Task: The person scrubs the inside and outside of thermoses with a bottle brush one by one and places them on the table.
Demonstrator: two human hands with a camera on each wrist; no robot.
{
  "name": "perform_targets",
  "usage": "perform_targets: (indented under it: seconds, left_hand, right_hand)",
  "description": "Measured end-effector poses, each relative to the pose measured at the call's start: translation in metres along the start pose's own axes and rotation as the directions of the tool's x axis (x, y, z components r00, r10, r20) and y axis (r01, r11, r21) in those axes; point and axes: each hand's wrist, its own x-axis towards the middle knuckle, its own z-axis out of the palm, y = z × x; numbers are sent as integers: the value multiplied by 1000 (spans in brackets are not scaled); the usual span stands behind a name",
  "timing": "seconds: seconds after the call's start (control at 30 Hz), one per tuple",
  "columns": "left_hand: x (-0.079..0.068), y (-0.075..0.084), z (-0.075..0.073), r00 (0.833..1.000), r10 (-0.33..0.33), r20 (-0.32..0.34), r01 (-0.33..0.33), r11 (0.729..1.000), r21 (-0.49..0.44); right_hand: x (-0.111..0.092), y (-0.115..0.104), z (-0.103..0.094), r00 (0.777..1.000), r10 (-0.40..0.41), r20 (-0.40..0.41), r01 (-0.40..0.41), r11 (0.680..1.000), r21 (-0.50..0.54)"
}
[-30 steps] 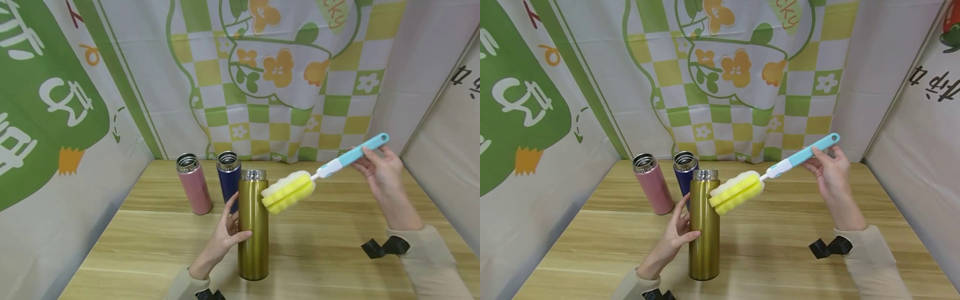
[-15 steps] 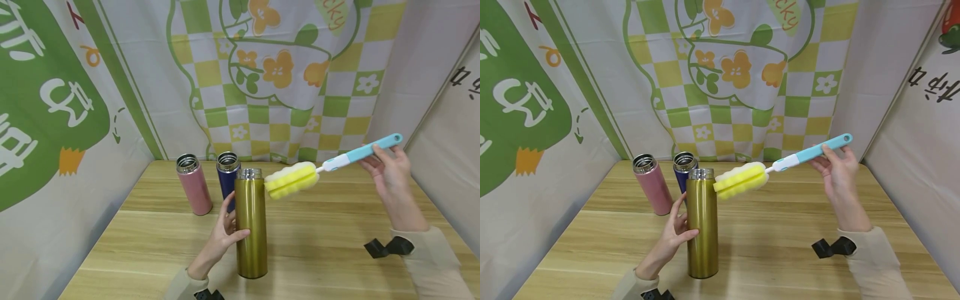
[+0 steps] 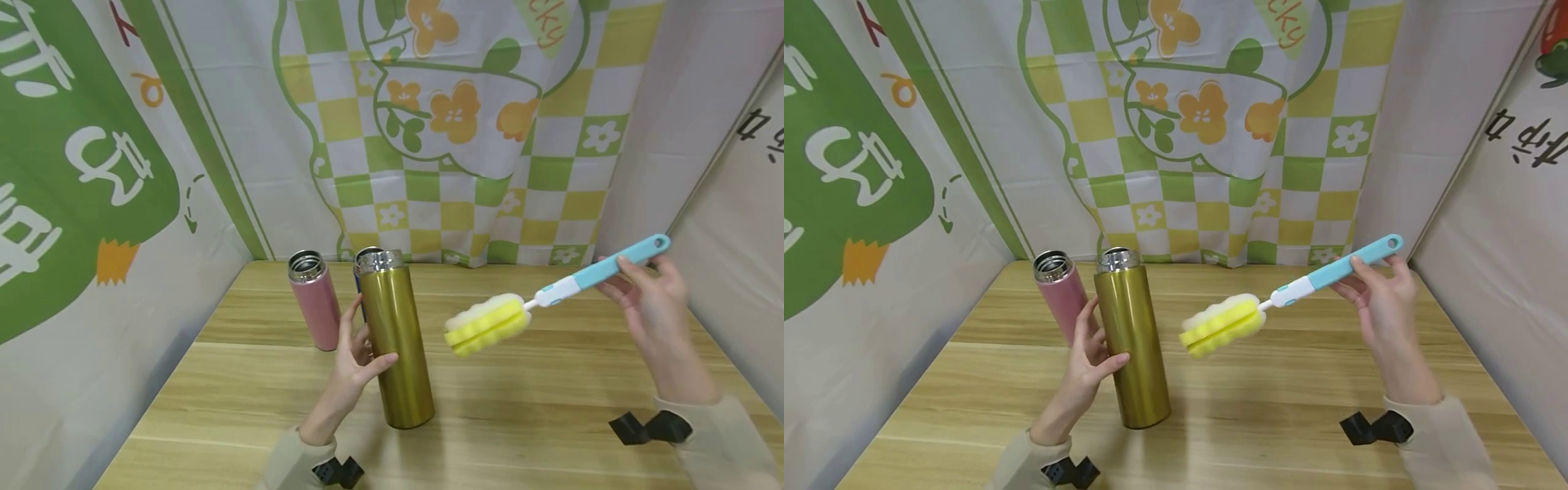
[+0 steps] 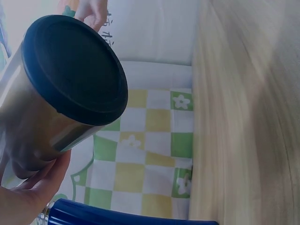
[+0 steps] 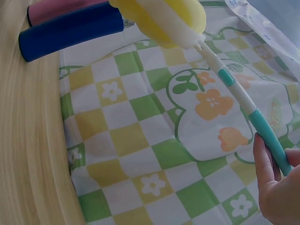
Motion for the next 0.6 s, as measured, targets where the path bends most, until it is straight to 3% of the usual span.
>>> perform_targets:
  seconds: [0.2,0.6]
  left_hand:
    - [4,4,-1,997,11,-77,-14,999,-42]
    - [14,13,0,967,153,-205,-174,980,-93]
  right_hand:
    - [-9,7,-3,1000,14,-5,-14,997,-74]
    - [-23,20,-5,1000,25,19,-21,988,-153]
